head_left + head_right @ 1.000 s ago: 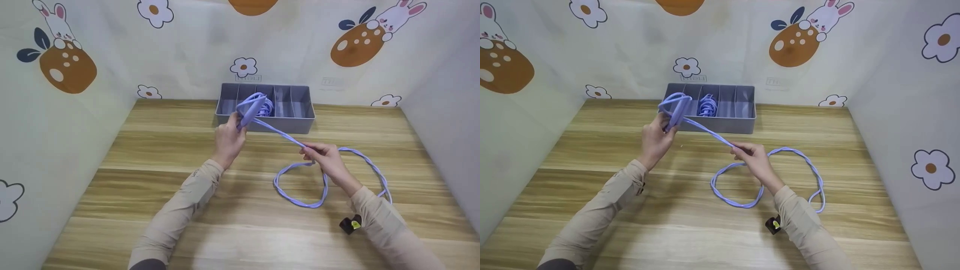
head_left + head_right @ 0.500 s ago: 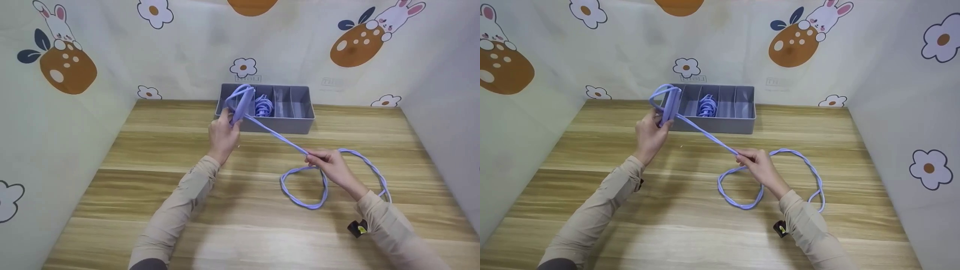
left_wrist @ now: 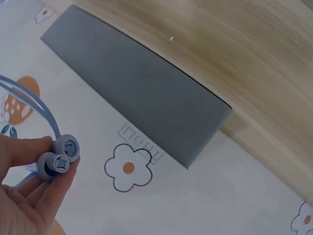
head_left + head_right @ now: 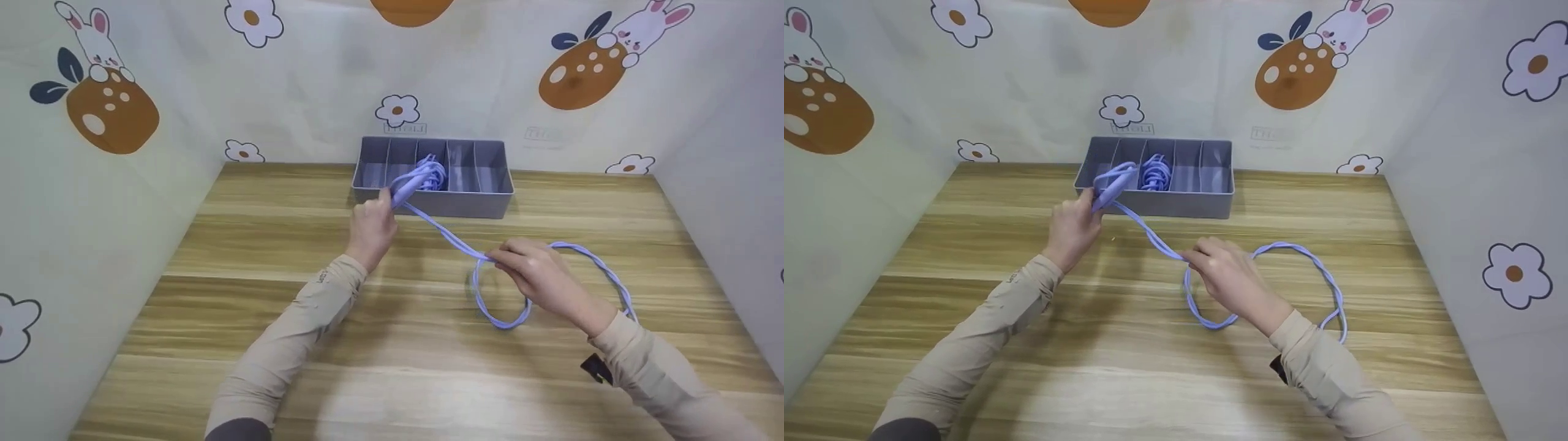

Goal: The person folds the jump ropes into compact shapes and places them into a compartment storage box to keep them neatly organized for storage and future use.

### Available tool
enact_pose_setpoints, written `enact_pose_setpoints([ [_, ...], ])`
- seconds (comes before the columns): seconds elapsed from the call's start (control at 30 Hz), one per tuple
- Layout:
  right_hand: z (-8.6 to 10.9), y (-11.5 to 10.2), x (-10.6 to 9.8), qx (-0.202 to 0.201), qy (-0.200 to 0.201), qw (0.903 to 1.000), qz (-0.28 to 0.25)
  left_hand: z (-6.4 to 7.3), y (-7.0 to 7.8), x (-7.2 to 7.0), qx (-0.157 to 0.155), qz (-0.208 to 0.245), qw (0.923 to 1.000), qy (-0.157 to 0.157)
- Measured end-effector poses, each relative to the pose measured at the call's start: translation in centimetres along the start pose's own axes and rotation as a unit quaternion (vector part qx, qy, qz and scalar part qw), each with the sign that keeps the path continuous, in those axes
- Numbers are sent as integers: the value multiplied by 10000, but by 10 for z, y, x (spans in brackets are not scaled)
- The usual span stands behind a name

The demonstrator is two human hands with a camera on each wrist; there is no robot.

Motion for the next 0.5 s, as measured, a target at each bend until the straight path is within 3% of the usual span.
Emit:
enact_pose_setpoints([
  [0.1,-12,-14,-6,-310,-108,9991,253,7,14,11,433,-567,9973,-154],
  [0.23,-26,-24,-14,-470,-196,9979,390,19,35,23,1041,-1270,9863,-153],
  [0.5,-43,-36,-18,-686,-357,9962,412,46,60,46,1637,-1749,9693,-558],
])
Point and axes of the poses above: each hand's wrist, its own z-axis away from the middle knuckle, its own x-axis out of the palm, y = z × x, the point moved 10 cm from there along -z, towards the middle knuckle, and after that the axes turned 6 degrees about -x, right-handed, at the moved point
